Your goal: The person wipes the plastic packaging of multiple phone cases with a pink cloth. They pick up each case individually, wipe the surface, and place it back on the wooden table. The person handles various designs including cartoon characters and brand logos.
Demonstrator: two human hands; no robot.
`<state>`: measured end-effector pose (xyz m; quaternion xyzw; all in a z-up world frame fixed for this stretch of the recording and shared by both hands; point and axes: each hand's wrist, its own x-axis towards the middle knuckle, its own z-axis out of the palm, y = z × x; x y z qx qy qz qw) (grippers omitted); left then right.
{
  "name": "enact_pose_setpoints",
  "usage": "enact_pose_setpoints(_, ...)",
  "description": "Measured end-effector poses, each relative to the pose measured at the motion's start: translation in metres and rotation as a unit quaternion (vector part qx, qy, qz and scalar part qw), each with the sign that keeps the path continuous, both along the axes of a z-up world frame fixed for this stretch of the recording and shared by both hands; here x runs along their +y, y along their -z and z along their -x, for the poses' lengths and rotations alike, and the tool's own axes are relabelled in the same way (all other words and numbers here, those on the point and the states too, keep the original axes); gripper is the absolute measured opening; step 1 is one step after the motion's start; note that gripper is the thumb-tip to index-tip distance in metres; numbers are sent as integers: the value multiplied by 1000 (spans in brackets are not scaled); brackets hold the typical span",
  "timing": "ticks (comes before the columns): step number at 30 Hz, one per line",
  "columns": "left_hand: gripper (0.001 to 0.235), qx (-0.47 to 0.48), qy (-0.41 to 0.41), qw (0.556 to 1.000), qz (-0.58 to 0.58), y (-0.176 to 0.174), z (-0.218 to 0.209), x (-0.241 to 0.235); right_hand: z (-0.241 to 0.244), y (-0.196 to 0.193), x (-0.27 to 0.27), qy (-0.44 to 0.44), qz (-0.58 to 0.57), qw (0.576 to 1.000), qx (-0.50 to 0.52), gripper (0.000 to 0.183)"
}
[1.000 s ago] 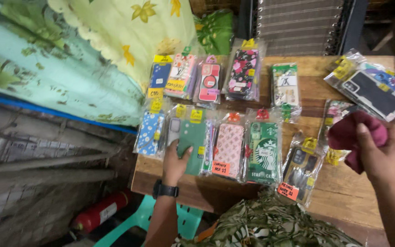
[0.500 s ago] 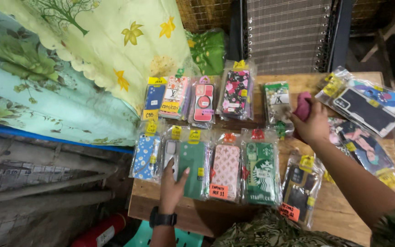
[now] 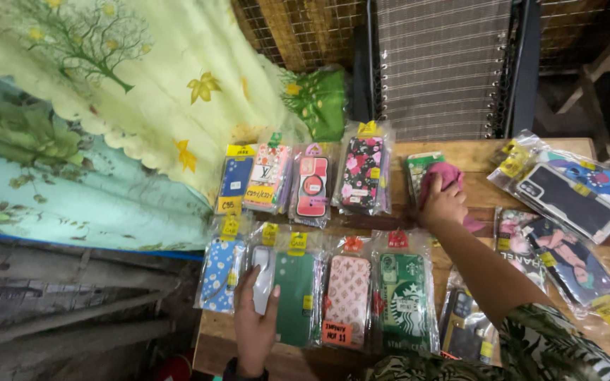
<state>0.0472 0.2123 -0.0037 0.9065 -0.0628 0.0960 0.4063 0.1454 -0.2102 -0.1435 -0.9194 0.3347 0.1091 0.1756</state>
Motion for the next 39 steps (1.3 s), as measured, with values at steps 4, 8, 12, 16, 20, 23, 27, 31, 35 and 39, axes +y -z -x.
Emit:
enact_pose_setpoints(4, 49, -9, 23, 999, 20, -3, 1, -12, 11, -9, -22, -23, 11, 1000, 12, 126)
enact_pose_setpoints(8, 49, 0, 37, 998, 51, -3, -4, -21, 25, -20, -45, -25, -67, 997, -37, 129)
enact_pose_setpoints(12, 45, 41, 81, 980, 177, 0, -1, -38, 50, -43, -56, -40, -188, 924, -330, 123)
enact_pose_setpoints(16, 48, 119, 178, 926, 311, 1, -6, -63, 90, -93, -45, -156, -309, 847, -404, 128)
enact_pose_setpoints(20, 54, 317, 245, 791, 461, 8, -10, -89, 142, -154, -16, -399, -230, 794, -398, 126)
enact_pose_setpoints(23, 53, 486, 336, 559, 581, 20, -9, -103, 174, -197, 13, -536, -203, 726, -379, 111)
enact_pose_setpoints(27, 48, 556, 388, 457, 576, 50, -4, -123, 203, -240, 35, -625, -154, 723, -252, 93)
enact_pose_setpoints(31, 42, 582, 405, 426, 562, 92, 7, -122, 214, -243, 35, -632, -115, 686, -340, 70)
enact_pose_setpoints(35, 37, 575, 399, 445, 558, 109, 25, -105, 218, -216, 13, -586, -50, 709, -389, 42)
enact_pose_setpoints(39, 38, 532, 425, 510, 525, 80, 40, -108, 225, -185, 5, -506, 88, 774, -369, 31)
